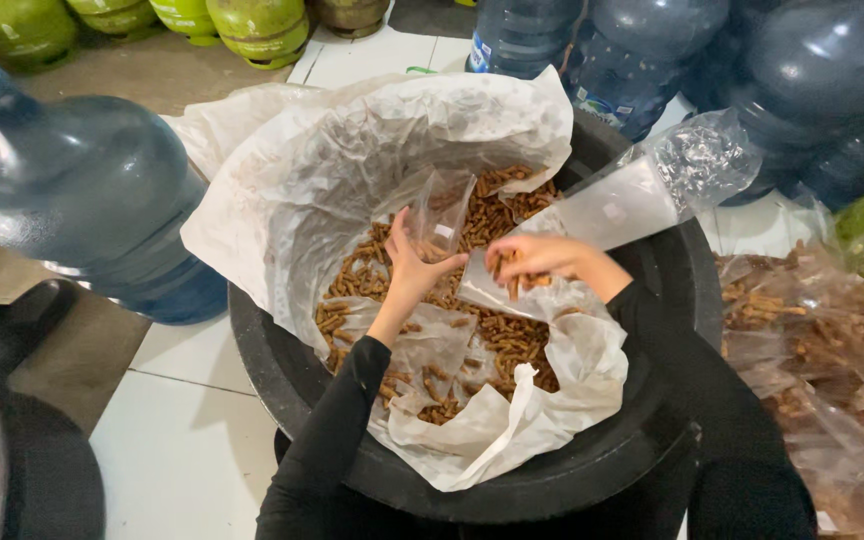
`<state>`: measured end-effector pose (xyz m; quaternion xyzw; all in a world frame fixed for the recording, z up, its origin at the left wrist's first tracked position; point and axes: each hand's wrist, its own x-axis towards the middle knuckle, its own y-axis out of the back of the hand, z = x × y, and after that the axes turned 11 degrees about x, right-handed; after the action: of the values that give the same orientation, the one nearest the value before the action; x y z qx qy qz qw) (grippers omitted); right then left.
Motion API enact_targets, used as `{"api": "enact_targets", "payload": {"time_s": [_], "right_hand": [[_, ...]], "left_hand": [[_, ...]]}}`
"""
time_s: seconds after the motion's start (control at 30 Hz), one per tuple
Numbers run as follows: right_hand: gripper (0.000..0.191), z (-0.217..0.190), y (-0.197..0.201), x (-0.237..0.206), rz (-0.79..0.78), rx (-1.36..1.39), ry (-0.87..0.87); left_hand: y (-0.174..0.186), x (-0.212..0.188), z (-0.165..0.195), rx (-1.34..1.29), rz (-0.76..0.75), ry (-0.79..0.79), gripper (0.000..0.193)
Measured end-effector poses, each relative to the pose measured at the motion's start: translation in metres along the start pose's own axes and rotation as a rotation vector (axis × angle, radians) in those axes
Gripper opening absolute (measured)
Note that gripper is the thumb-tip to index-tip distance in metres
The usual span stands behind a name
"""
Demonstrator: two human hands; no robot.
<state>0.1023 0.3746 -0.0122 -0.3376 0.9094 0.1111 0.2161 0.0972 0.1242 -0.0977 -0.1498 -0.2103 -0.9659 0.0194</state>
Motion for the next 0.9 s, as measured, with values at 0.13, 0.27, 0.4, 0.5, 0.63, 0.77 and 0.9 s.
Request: {"api": "enact_targets", "payload": {"time_s": [0.13, 0.27, 0.4, 0.5, 0.63, 0.77, 0.9], "right_hand": [[0.021, -0.067, 0.016, -0.039, 0.259, 0.064, 0.414], [0.026, -0.111, -0.004, -0.036, 0.491, 0.074, 0.698], [0.032, -0.127, -0.035, -0.022, 0.591, -0.514, 1.033], [0.031, -0.132, -0.045, -0.014, 0.539, -0.570, 1.058], [0.031, -0.136, -0.040, -0.015, 0.449, -0.600, 1.099], [0.029, -0.134, -0.034, -0.018, 0.392, -0.583, 1.077], [0.029, -0.133, -0.031, -0.018, 0.332, -0.601, 0.961]], "left_hand": [[0.001, 0.001, 0.004, 0.015, -0.003, 0.009, 0.136], [-0.003, -0.004, 0.009, 0.065, -0.049, -0.093, 0.132], [-0.005, -0.008, 0.013, 0.043, -0.101, -0.138, 0.127], [-0.002, -0.006, 0.015, 0.006, -0.127, -0.110, 0.120], [-0.001, 0.000, 0.024, -0.029, -0.103, -0.058, 0.112], [0.003, 0.003, 0.034, -0.247, -0.230, 0.153, 0.104], [-0.002, 0.002, 0.034, -0.313, -0.209, 0.183, 0.097]]}}
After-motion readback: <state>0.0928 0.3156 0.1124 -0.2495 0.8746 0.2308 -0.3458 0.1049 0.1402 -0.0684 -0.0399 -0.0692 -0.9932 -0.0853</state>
